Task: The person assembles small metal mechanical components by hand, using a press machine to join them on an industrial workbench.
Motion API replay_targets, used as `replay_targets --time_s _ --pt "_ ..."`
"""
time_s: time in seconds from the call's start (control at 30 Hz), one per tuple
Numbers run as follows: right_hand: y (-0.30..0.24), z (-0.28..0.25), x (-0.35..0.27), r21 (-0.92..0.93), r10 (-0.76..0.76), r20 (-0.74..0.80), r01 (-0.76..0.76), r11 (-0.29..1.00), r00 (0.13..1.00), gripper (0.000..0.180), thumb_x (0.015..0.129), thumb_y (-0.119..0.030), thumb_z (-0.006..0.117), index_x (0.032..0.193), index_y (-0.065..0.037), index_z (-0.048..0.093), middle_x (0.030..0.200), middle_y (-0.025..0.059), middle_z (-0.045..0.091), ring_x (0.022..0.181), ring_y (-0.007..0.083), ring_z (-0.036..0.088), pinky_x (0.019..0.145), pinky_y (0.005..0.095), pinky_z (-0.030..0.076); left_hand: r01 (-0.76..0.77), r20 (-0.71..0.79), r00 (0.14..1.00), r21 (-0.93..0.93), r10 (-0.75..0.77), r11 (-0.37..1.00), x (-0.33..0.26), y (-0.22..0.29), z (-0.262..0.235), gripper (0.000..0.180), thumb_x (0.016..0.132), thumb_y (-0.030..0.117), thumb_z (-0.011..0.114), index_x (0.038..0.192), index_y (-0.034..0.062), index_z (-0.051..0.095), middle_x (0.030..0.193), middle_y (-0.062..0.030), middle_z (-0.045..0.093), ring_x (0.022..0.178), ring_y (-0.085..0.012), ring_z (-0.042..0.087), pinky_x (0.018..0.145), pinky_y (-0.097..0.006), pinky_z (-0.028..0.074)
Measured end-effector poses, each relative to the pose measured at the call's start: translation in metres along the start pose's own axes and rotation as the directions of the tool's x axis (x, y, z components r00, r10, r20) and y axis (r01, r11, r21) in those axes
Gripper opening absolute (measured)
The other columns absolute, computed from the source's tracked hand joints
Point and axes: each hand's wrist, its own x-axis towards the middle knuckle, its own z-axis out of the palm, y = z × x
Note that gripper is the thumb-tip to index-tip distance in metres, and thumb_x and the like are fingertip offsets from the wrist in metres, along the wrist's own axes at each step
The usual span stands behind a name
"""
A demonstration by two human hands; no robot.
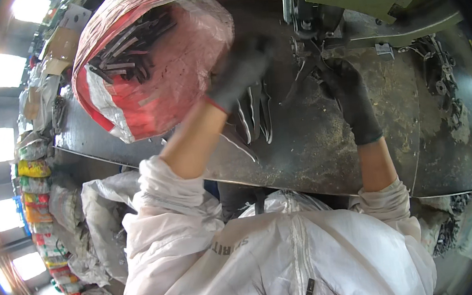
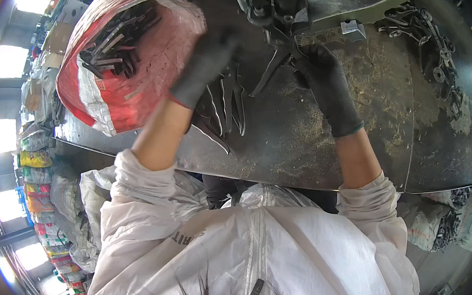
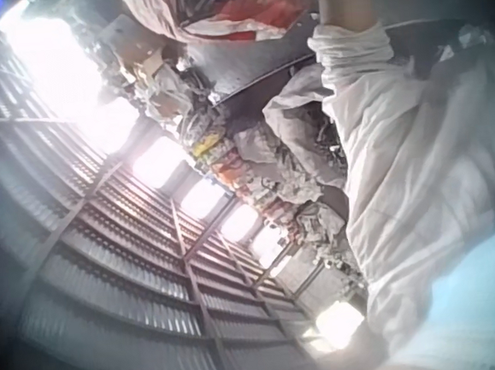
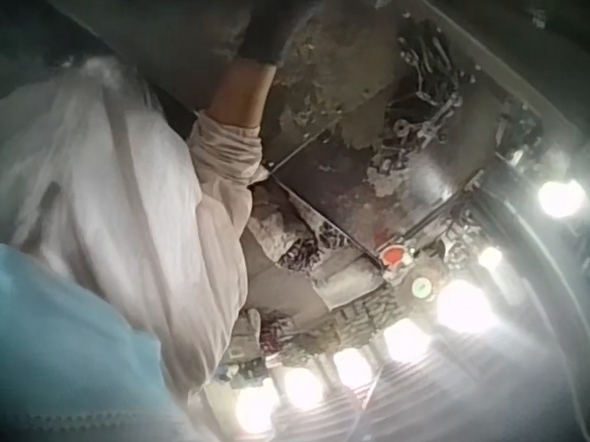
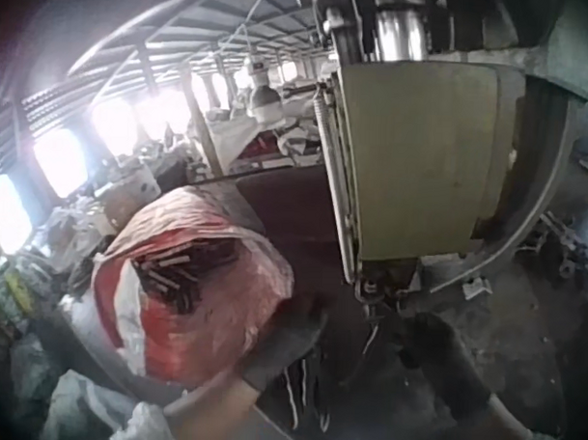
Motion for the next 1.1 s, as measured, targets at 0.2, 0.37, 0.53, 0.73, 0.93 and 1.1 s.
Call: replay_targets --time_s 0.2,0.37,0.53,0.73,0.93,1.1 --pt "0.003 -0.005 0.002 0.009 -0.004 0.010 0.004 1.000 1.000 0.018 0.102 -0.016 0.067 0.111 -0.002 0.062 0.091 0.0016 0.066 0.071 0.0070 0.059 0.063 0.0241 0.051 0.376 -0.373 0.905 0.472 -0.206 0.797 0.032 -0.246 -0.093 0.047 0.101 0.038 0.054 0.127 0.0005 0.064 0.100 -0.0220 0.074 0.099 -0.0385 0.072 0.092 -0.044 0.056" --pt "-0.018 0.025 -0.003 0.158 -0.062 0.091 0.048 0.986 0.994 0.020 0.103 -0.017 0.066 0.112 0.000 0.062 0.092 0.0037 0.067 0.072 0.0078 0.061 0.062 0.0239 0.051 0.615 -0.530 0.787 0.719 -0.317 0.324 -0.047 -0.439 -0.156 0.080 0.092 0.068 0.055 0.140 0.0051 0.063 0.129 -0.0212 0.071 0.118 -0.0414 0.068 0.100 -0.053 0.053" --pt "-0.025 -0.006 -0.020 -0.045 0.042 -0.075 -0.045 0.998 0.996 0.026 0.105 -0.024 0.065 0.114 0.000 0.061 0.093 0.0043 0.068 0.073 0.0082 0.063 0.063 0.0234 0.053 0.898 -0.505 0.370 -0.021 -0.780 0.440 0.045 -0.377 0.035 0.074 0.096 0.062 0.056 0.136 0.0013 0.065 0.133 -0.0222 0.068 0.116 -0.0400 0.068 0.096 -0.049 0.053" --pt "-0.012 -0.010 -0.025 -0.042 0.140 -0.021 -0.141 0.989 0.990 0.028 0.106 -0.028 0.064 0.116 -0.002 0.063 0.095 0.0037 0.070 0.074 0.0079 0.066 0.067 0.0253 0.058 0.850 -0.656 0.388 -0.018 -0.647 0.527 0.012 -0.523 -0.062 0.068 0.095 0.054 0.058 0.135 0.0002 0.066 0.129 -0.0244 0.068 0.109 -0.0385 0.069 0.090 -0.049 0.054" --pt "-0.001 -0.015 -0.015 -0.052 0.054 0.007 -0.054 0.997 0.998 0.031 0.105 -0.020 0.062 0.129 -0.001 0.061 0.096 0.0055 0.070 0.074 0.0108 0.067 0.067 0.0278 0.059 0.264 -0.189 0.961 0.839 -0.200 0.476 -0.007 -0.463 -0.041 0.046 0.096 0.030 0.060 0.134 0.0042 0.067 0.100 -0.0250 0.073 0.078 -0.0408 0.071 0.071 -0.049 0.057" --pt "-0.014 0.008 -0.030 0.163 0.049 -0.008 -0.047 0.986 0.999 0.037 0.101 -0.017 0.069 0.133 0.000 0.060 0.101 0.0046 0.069 0.075 0.0094 0.066 0.066 0.0275 0.058 0.198 -0.034 0.980 0.261 -0.195 0.945 -0.012 -0.394 -0.045 0.037 0.097 0.022 0.062 0.129 0.0041 0.066 0.097 -0.0277 0.073 0.080 -0.0452 0.072 0.066 -0.047 0.057"
